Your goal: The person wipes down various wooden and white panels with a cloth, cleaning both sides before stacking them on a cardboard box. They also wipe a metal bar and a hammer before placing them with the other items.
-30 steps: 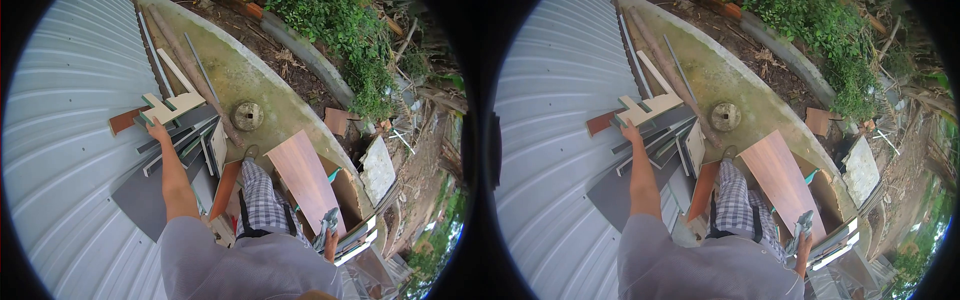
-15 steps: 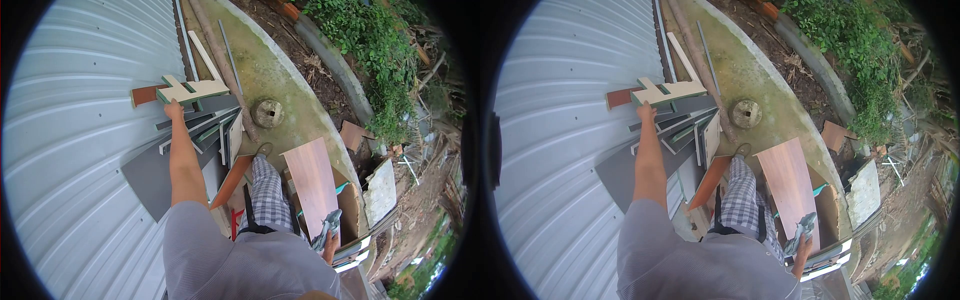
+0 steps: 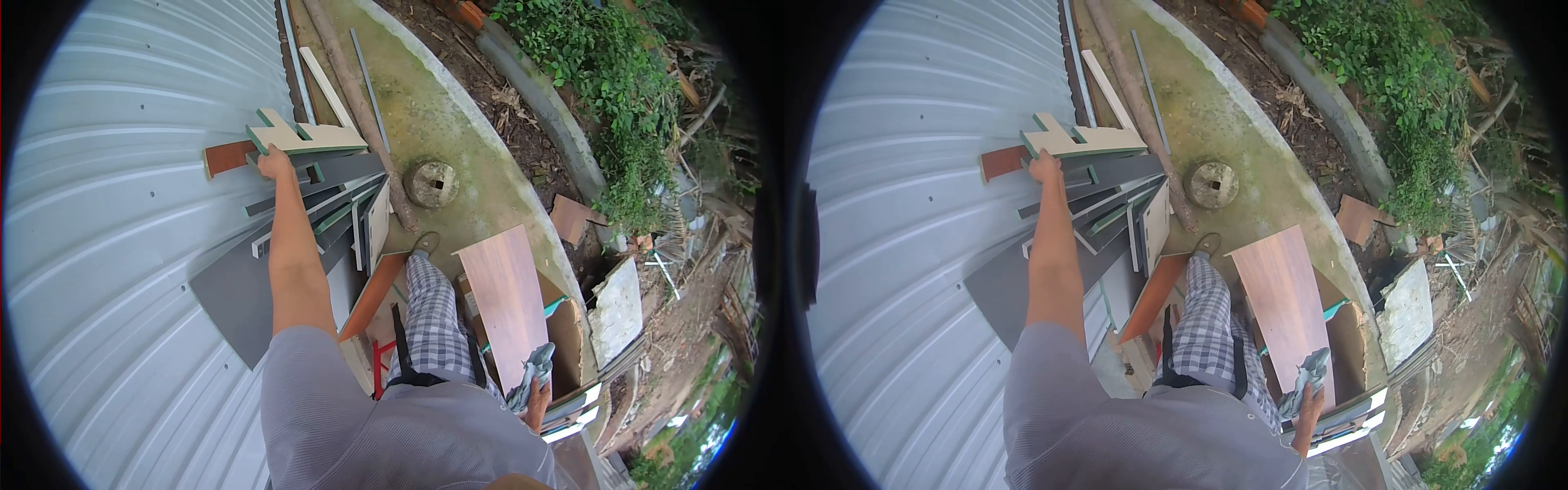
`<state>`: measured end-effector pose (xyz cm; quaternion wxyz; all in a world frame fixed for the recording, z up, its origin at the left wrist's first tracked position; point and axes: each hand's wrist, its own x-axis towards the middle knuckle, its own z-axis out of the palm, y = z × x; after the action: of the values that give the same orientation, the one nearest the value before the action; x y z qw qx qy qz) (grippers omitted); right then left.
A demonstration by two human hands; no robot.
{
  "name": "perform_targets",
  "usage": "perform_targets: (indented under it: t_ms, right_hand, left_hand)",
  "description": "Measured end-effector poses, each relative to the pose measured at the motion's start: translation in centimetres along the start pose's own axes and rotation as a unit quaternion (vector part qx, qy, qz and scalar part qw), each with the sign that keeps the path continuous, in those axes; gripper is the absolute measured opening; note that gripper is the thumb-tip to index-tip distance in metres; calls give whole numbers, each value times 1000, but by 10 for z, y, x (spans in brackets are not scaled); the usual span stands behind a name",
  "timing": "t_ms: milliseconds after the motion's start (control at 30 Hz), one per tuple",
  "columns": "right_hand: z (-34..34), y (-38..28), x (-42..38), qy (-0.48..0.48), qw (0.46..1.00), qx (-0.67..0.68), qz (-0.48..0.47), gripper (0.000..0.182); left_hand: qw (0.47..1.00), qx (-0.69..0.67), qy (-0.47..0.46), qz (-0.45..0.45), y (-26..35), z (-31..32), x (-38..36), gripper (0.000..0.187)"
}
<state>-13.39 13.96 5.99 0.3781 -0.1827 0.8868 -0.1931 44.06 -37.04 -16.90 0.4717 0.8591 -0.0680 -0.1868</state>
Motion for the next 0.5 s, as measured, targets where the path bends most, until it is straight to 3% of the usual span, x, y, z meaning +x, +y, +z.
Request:
perform_targets:
  t_ms: [67, 167, 300, 367, 500]
  right_hand:
    - [0, -1, 3, 13, 999, -47, -25, 36]
    - [2, -3, 2, 5, 999, -41, -24, 36]
    - [3, 7, 13, -6, 1000, -25, -14, 36]
    - [3, 8, 22, -19, 998, -54, -19, 36]
    - [-4, 16, 34, -16, 998, -56, -1, 38]
  left_hand:
    - [995, 47, 12, 89, -6, 9, 30, 32]
    - [999, -15, -20, 40, 45, -1, 3, 32]
    - [998, -51, -34, 11, 41, 15, 28, 33]
    - [973, 144, -35, 179, 8, 34, 57, 34]
    - [958, 170, -37, 230, -26, 48, 46, 33]
